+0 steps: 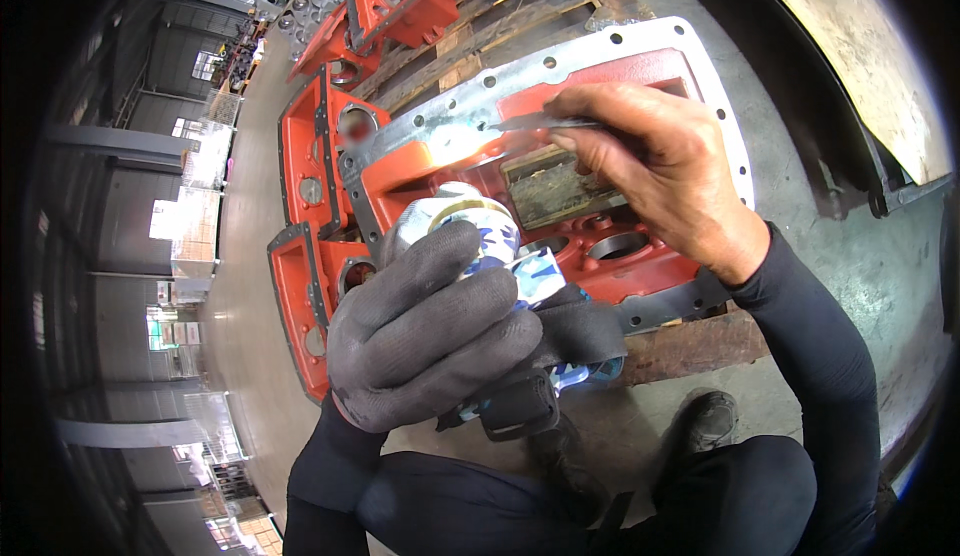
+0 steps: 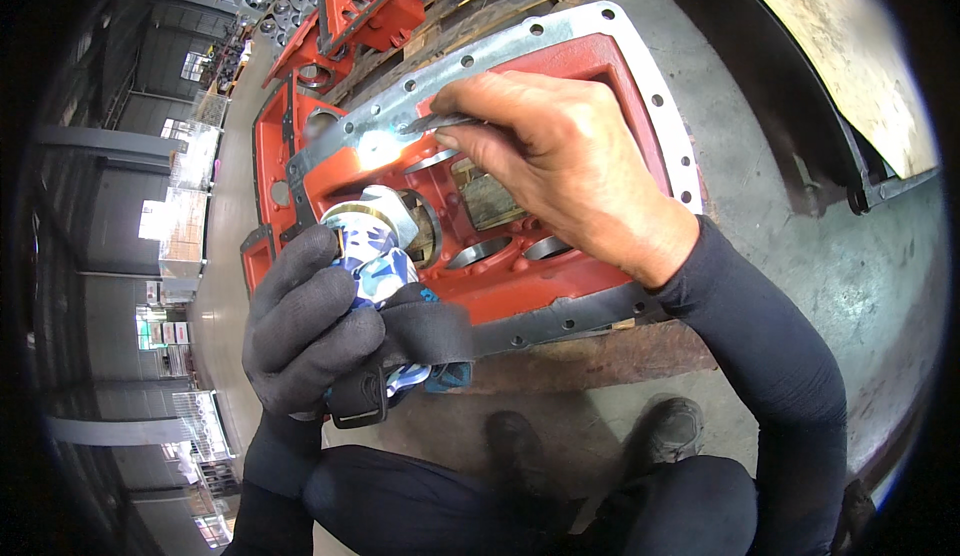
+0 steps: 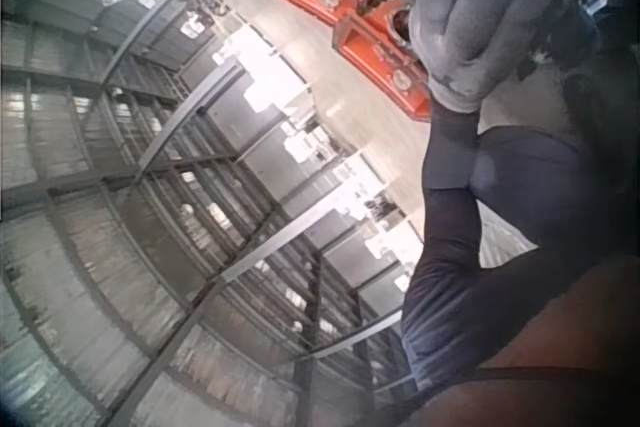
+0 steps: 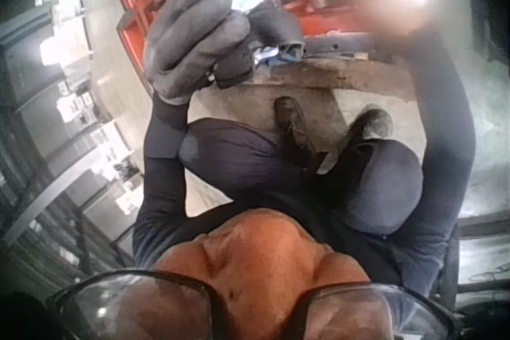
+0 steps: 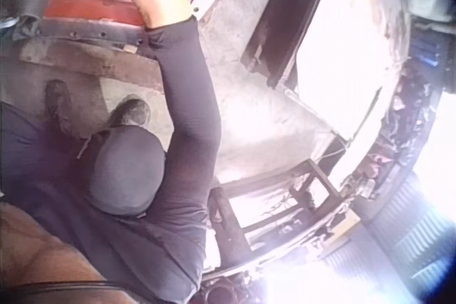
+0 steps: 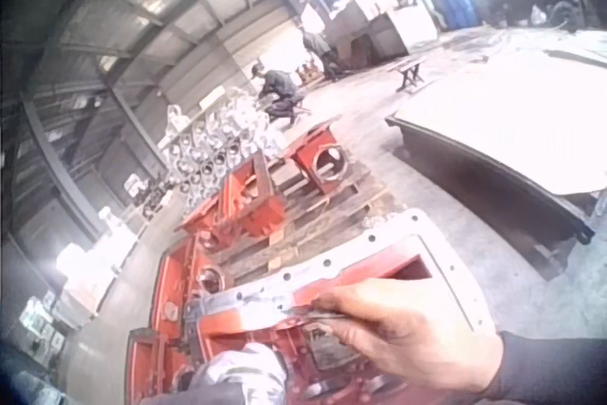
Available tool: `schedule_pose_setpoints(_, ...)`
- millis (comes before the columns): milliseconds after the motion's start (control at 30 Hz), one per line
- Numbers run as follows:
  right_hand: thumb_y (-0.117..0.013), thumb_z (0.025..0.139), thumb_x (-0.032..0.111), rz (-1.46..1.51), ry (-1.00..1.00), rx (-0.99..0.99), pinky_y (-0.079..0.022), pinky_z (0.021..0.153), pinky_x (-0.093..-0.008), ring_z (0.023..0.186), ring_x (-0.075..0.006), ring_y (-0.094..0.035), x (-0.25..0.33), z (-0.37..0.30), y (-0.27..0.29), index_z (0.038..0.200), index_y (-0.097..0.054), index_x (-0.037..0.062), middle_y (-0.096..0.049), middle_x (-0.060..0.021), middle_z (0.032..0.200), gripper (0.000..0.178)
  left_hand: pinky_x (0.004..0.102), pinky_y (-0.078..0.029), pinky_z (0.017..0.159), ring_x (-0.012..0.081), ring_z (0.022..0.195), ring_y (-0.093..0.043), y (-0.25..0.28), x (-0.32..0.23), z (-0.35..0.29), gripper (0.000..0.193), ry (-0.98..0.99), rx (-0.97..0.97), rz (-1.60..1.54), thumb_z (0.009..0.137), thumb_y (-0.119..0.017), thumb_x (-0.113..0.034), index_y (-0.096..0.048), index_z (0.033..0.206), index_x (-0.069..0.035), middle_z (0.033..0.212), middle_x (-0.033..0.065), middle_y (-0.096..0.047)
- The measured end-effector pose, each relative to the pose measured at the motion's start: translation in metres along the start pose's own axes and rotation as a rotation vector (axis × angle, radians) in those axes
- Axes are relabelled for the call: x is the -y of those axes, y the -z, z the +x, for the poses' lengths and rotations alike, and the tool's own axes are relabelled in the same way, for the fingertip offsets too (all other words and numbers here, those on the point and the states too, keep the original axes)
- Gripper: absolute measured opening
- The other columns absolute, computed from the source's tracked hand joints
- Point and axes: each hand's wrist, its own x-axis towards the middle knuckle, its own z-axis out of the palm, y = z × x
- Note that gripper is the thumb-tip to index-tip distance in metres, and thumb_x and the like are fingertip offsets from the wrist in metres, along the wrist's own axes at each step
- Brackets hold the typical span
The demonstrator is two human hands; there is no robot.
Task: The person applies a sealant to the edges of a red metal engine block using a small brush. They carefully spread the sealant along the seams and around the bolt holes.
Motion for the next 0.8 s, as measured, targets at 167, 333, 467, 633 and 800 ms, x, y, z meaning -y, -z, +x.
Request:
schedule_pose_setpoints(167, -0.077, 0.094, 0.002, -0.051, 0.034, 0.014, -0.06, 0.079, -0.0363, 0.087, -0.0306, -0.075, -0.007, -0.001, -0.011, 0.116, -0.073, -0.0018, -0.076, -0.0161, 0.1, 0.023, 0.049, -0.068, 0.092, 0.0338, 0.109, -0.075, 0.002, 0.001, 0.007, 0.044, 0.0, 0.052, -0.038, 0.072, -0.09, -0.011, -0.078, 0.114, -0.015, 0.116, 0.0029, -0.072)
schedule_pose_setpoints(333, -0.077, 0.094, 0.002, -0.051, 0.014, 0.032, -0.06, 0.08, -0.0375, 0.089, -0.0333, -0.075, -0.014, 0.001, -0.016, 0.117, -0.072, -0.0018, -0.075, -0.0179, 0.101, 0.024, 0.0486, -0.068, 0.092, 0.0329, 0.112, -0.075, 0.005, 0.001, 0.005, 0.048, -0.003, 0.084, 0.001, 0.07, -0.089, -0.009, -0.078, 0.116, -0.018, 0.119, 0.002, -0.072)
schedule_pose_setpoints(467, -0.077, 0.094, 0.003, -0.054, -0.014, 0.04, -0.06, 0.078, -0.0381, 0.087, -0.034, -0.074, -0.018, 0.0, -0.021, 0.116, -0.072, -0.0003, -0.073, -0.0182, 0.098, 0.023, 0.0494, -0.068, 0.096, 0.0319, 0.117, -0.074, 0.004, 0.0, 0.001, 0.049, 0.017, 0.089, 0.002, 0.071, -0.09, -0.008, -0.079, 0.117, -0.02, 0.121, 0.0013, -0.072)
schedule_pose_setpoints(633, -0.076, 0.093, 0.005, -0.098, 0.04, 0.04, -0.059, 0.074, -0.0422, 0.086, -0.0366, -0.073, -0.018, 0.005, -0.024, 0.111, -0.07, 0.0015, -0.07, -0.0176, 0.093, 0.02, 0.0496, -0.068, 0.096, 0.0322, 0.119, -0.073, 0.008, -0.004, 0.003, 0.047, 0.05, 0.114, 0.005, 0.071, -0.092, -0.007, -0.079, 0.115, -0.019, 0.122, 0.0014, -0.072)
schedule_pose_setpoints(800, -0.074, 0.087, 0.006, -0.141, 0.085, 0.032, -0.058, 0.071, -0.0494, 0.084, -0.0408, -0.071, -0.015, 0.01, -0.031, 0.099, -0.062, 0.0032, -0.067, -0.0166, 0.088, 0.017, 0.0506, -0.068, 0.094, 0.0353, 0.115, -0.074, 0.004, -0.003, 0.0, 0.045, 0.045, 0.046, 0.001, 0.071, -0.091, -0.006, -0.08, 0.113, -0.017, 0.115, 0.0049, -0.074)
